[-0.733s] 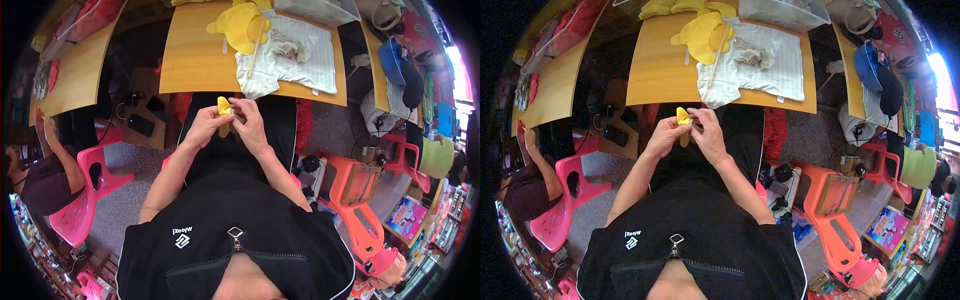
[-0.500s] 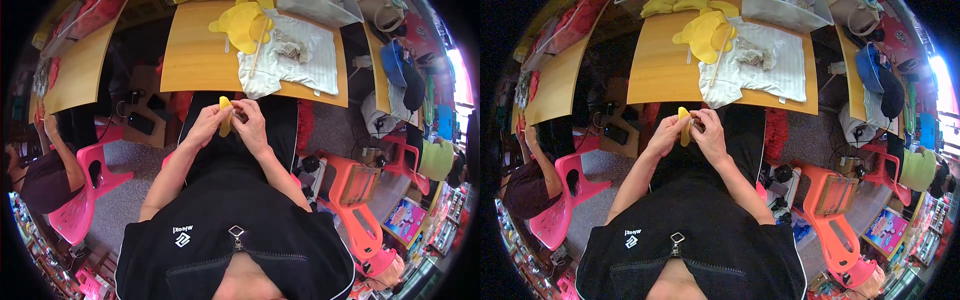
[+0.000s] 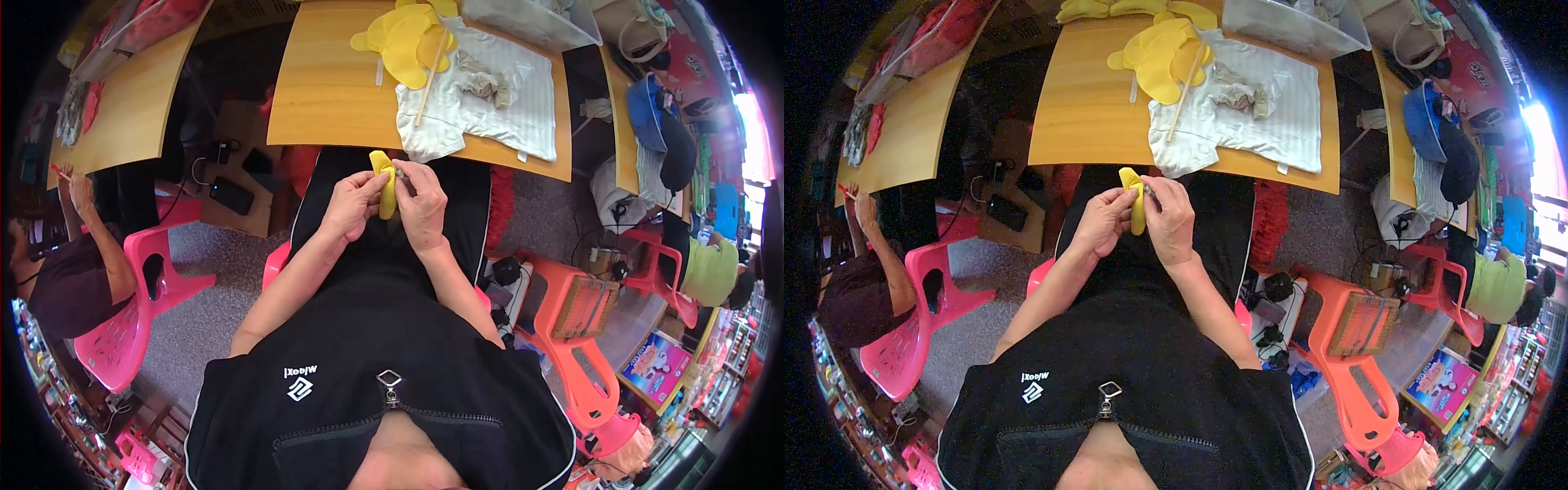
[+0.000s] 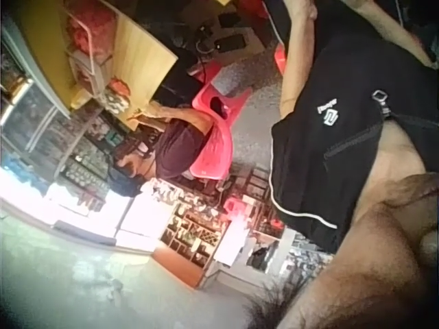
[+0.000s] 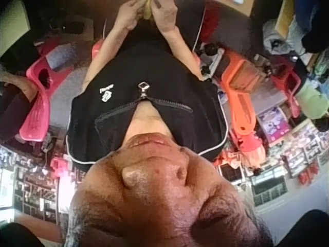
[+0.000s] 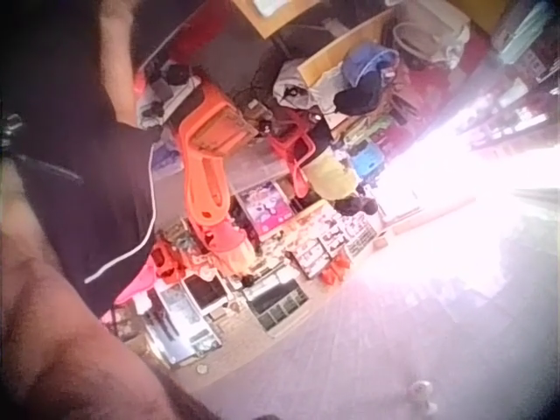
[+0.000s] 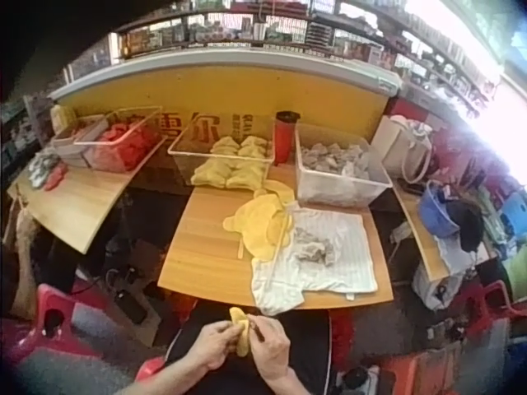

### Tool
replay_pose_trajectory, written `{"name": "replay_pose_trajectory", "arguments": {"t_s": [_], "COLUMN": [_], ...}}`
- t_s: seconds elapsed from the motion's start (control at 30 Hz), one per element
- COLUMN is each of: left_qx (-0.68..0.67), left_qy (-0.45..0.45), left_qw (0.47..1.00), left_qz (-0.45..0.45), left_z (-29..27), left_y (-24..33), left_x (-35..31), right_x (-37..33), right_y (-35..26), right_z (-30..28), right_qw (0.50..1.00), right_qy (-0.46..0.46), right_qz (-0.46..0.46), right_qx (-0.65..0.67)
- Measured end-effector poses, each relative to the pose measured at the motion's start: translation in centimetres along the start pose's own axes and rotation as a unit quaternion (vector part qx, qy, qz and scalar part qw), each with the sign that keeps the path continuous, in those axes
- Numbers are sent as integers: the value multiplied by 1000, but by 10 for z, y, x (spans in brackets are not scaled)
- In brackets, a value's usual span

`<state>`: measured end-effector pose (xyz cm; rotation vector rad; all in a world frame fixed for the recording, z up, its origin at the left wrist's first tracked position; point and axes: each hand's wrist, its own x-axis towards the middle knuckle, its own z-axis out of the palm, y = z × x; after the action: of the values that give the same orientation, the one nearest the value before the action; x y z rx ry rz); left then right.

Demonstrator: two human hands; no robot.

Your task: Assembling yellow plush toys by stuffing them and using a wooden stick to adjust the fabric.

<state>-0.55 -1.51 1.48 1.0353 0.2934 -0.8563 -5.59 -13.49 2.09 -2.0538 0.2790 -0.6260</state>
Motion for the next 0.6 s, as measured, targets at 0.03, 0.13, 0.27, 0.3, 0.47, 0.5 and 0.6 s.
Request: {"name": "replay_pose_trajectory", "arguments": {"t_s": [0.03,0.13,0.27,0.3,0.47,0.5,0.6], "left_qx": [0,-6,1,8,57,57,66], "left_qy": [1,-16,0,1,-23,-32,-49], "left_qw": [1000,1000,1000,1000,998,998,997], "left_qz": [1,-1,-1,-7,-9,-6,-11], "left_z": [-5,-18,-7,-6,-14,-16,-13], "left_y": [-1,-3,4,5,-3,-5,0], "left_x": [2,8,-2,-4,-4,-2,-4], "right_x": [-1,-6,-8,-7,-8,-9,-14], "right_y": [-1,-3,-5,-6,-1,2,11], "right_z": [-1,-2,-2,-2,-1,1,10], "right_qw": [1000,999,998,998,992,992,984], "right_qy": [-17,-48,-36,-36,-43,-42,-15], "right_qz": [-1,9,55,53,113,112,156], "right_qx": [-3,-1,23,23,39,39,85]}}
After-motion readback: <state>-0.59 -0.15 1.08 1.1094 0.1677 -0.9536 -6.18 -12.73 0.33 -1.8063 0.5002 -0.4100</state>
